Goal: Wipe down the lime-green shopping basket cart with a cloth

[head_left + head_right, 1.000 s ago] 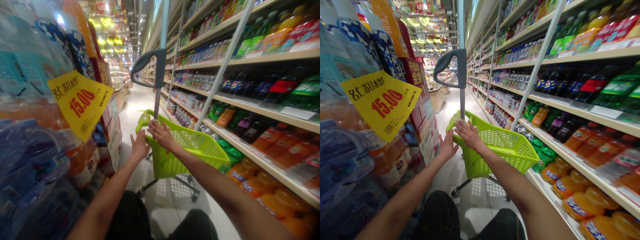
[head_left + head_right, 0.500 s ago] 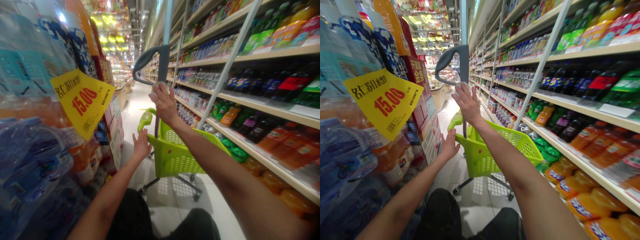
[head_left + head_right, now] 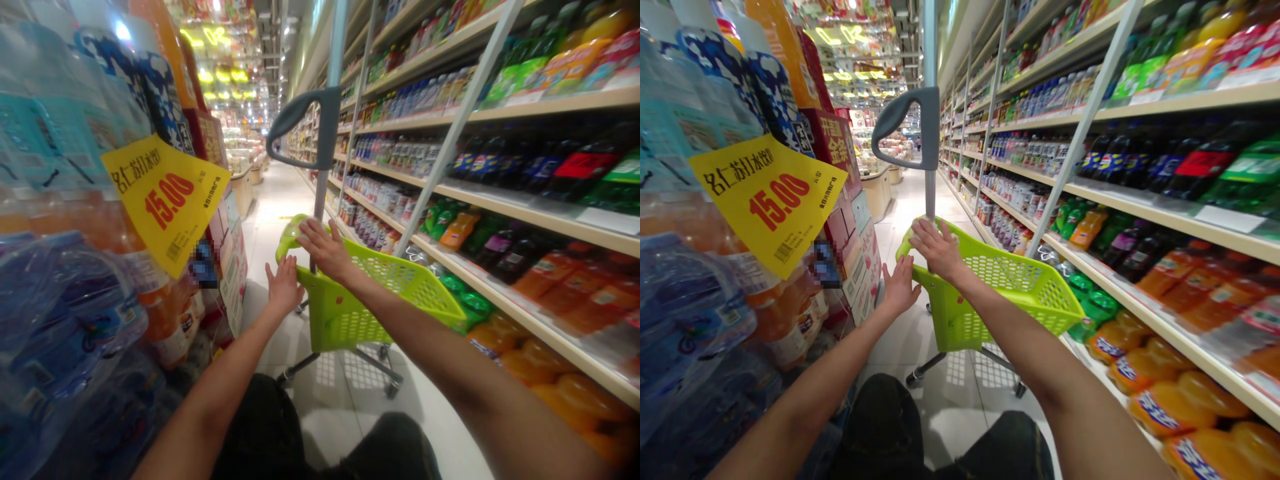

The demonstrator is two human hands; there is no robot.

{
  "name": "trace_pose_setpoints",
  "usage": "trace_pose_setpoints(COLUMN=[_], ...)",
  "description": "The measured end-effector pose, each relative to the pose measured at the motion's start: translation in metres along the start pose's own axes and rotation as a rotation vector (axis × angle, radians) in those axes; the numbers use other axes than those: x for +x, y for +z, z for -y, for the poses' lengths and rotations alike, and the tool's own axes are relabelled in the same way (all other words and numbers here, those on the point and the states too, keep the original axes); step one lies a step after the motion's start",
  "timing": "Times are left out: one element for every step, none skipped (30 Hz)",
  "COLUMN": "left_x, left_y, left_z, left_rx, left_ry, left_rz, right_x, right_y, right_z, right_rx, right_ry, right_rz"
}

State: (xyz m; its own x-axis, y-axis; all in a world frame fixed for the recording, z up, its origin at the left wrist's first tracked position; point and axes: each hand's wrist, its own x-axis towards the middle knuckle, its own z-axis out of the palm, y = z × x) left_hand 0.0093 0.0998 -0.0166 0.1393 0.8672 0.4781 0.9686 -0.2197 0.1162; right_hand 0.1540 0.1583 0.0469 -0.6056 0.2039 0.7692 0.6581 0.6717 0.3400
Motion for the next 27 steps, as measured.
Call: trace_pose_setpoints(left_x=[0.0,0.0,0.0,0.0,-0.001,-0.001,-0.001,-0.002,-0.002,-0.003,-0.003,-0.003,-0.004,-0.004,-0.004,-0.004,-0.004,-0.005,-0.005,-0.004,-0.004,-0.004,-0.005,-0.005,-0.005,-0.006,-0.007], left_y=[-0.001,-0.002,-0.002,-0.002,-0.002,-0.001,-0.001,0.0,0.001,0.001,0.001,0.002,0.002,0.002,0.003,0.003,0.004,0.005,0.006,0.007,0.007,0.008,0.008,0.008,0.009,0.009,0.009], left_z=[-0.001,-0.002,-0.003,-0.003,-0.004,-0.004,-0.004,-0.004,-0.004,-0.003,-0.003,-0.002,-0.002,-0.001,-0.001,0.0,0.001,0.001,0.001,0.001,0.001,0.001,0.002,0.002,0.002,0.003,0.004], left_rx=[0.009,0.018,0.026,0.033,0.039,0.046,0.051,0.055,0.054,0.047,0.036,0.02,0.002,-0.016,-0.031,-0.042,-0.051,-0.057,-0.06,-0.061,-0.06,-0.057,-0.05,-0.041,-0.028,-0.013,0.004], left_ry=[-0.001,-0.002,0.0,0.002,0.007,0.014,0.023,0.031,0.036,0.037,0.034,0.027,0.019,0.013,0.01,0.011,0.014,0.018,0.02,0.021,0.02,0.019,0.021,0.024,0.031,0.04,0.051], left_rz=[0.006,0.012,0.019,0.025,0.03,0.035,0.04,0.043,0.041,0.035,0.026,0.017,0.007,-0.004,-0.014,-0.024,-0.034,-0.043,-0.05,-0.057,-0.062,-0.065,-0.064,-0.061,-0.053,-0.044,-0.033], right_x=[0.007,0.014,0.018,0.019,0.018,0.014,0.007,-0.001,-0.01,-0.02,-0.029,-0.038,-0.044,-0.049,-0.052,-0.052,-0.05,-0.046,-0.041,-0.035,-0.029,-0.025,-0.022,-0.022,-0.024,-0.029,-0.035], right_y=[-0.003,-0.005,-0.006,-0.006,-0.005,-0.003,0.0,0.003,0.006,0.009,0.012,0.014,0.016,0.017,0.017,0.017,0.016,0.015,0.013,0.012,0.011,0.01,0.01,0.011,0.013,0.015,0.017], right_z=[-0.003,-0.005,-0.007,-0.008,-0.007,-0.005,-0.003,0.001,0.005,0.009,0.014,0.018,0.022,0.024,0.026,0.026,0.025,0.023,0.02,0.017,0.014,0.011,0.009,0.009,0.01,0.012,0.015], right_rx=[-0.004,-0.006,-0.008,-0.012,-0.019,-0.027,-0.034,-0.038,-0.037,-0.031,-0.02,-0.008,0.005,0.015,0.023,0.028,0.031,0.03,0.027,0.021,0.012,0.001,-0.011,-0.024,-0.037,-0.046,-0.05], right_ry=[0.034,0.061,0.075,0.074,0.059,0.037,0.014,-0.005,-0.017,-0.022,-0.021,-0.018,-0.016,-0.015,-0.017,-0.02,-0.021,-0.017,-0.007,0.006,0.02,0.028,0.025,0.011,-0.007,-0.027,-0.043], right_rz=[-0.025,-0.046,-0.059,-0.065,-0.064,-0.059,-0.05,-0.037,-0.018,0.006,0.035,0.065,0.093,0.116,0.132,0.139,0.138,0.129,0.112,0.092,0.07,0.05,0.033,0.019,0.008,0.0,-0.002])
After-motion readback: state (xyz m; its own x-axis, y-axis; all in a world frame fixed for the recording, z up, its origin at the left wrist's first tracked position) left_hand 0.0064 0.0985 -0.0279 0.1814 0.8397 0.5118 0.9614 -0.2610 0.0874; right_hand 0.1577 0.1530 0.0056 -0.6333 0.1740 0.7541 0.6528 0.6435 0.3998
